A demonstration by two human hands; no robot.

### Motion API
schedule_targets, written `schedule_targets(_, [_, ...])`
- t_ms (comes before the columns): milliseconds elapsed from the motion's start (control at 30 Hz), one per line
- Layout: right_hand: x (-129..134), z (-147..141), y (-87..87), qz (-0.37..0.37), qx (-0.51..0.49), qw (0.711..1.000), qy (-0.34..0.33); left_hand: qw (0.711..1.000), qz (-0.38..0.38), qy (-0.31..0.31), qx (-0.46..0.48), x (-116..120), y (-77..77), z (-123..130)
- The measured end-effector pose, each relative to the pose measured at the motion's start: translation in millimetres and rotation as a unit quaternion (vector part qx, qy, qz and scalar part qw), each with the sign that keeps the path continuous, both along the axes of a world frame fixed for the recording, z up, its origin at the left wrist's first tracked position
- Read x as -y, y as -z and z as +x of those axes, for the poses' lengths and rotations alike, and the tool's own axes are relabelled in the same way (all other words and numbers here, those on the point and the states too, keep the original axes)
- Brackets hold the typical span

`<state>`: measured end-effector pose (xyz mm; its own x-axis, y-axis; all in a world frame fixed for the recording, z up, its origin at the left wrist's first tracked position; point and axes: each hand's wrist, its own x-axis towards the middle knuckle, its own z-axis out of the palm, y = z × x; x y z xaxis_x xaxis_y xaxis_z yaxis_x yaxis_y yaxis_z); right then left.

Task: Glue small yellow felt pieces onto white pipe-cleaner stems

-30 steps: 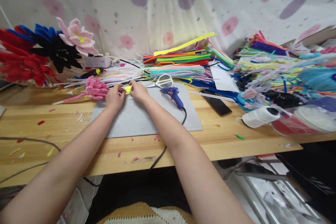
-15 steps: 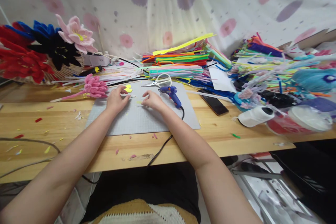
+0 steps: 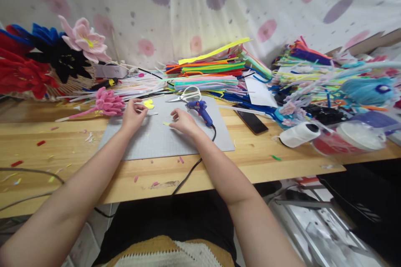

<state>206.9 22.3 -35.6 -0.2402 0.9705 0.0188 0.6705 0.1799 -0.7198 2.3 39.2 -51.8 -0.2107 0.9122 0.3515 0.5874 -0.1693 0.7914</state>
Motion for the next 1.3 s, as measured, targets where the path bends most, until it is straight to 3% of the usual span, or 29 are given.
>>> schedule_targets(167, [-8.2, -8.0, 1.0, 0.048, -0.177, 0.982, 0.032, 0.986, 0.001, 0.077, 0.146, 5.8, -2.5, 9.5])
schedule_targets(300, [-12.2, -25.0, 4.3, -0.018, -0.32, 0.947, 0.0, 0.944, -0.085, 0.153, 0.279, 19.5, -8.9, 20.4])
schedule_targets(433, [-9.9, -36.8, 5.8, -0.063, -0.38, 0.921, -0.059, 0.898, -0.169, 0.166, 0.371, 31.4, -14.7, 24.0])
schedule_targets(533, [-8.8, -41.1, 7.3, -0.08, -0.389, 0.916, -0.058, 0.884, -0.198, 0.157, 0.394, 34.5, -15.6, 24.0])
schedule_targets(867, [-6.6, -35.6, 7.4, -0.074, -0.395, 0.915, 0.021, 0.893, -0.195, 0.18, 0.364, 36.0, -10.9, 25.4])
schedule_targets(1133, [-9.5, -29.5, 9.5, -0.076, -0.386, 0.919, 0.027, 0.917, -0.173, 0.129, 0.336, 35.0, -9.3, 32.6])
schedule_targets(1233, [-9.0, -9.8, -3.7, -0.076, -0.35, 0.934, -0.008, 0.924, -0.168, 0.103, 0.326, 35.2, -9.8, 33.6])
schedule_targets(1300, [-5.4, 15.7, -18.4, -0.089, -0.265, 0.957, -0.08, 0.927, -0.165, 0.093, 0.323, 35.3, -9.7, 33.5])
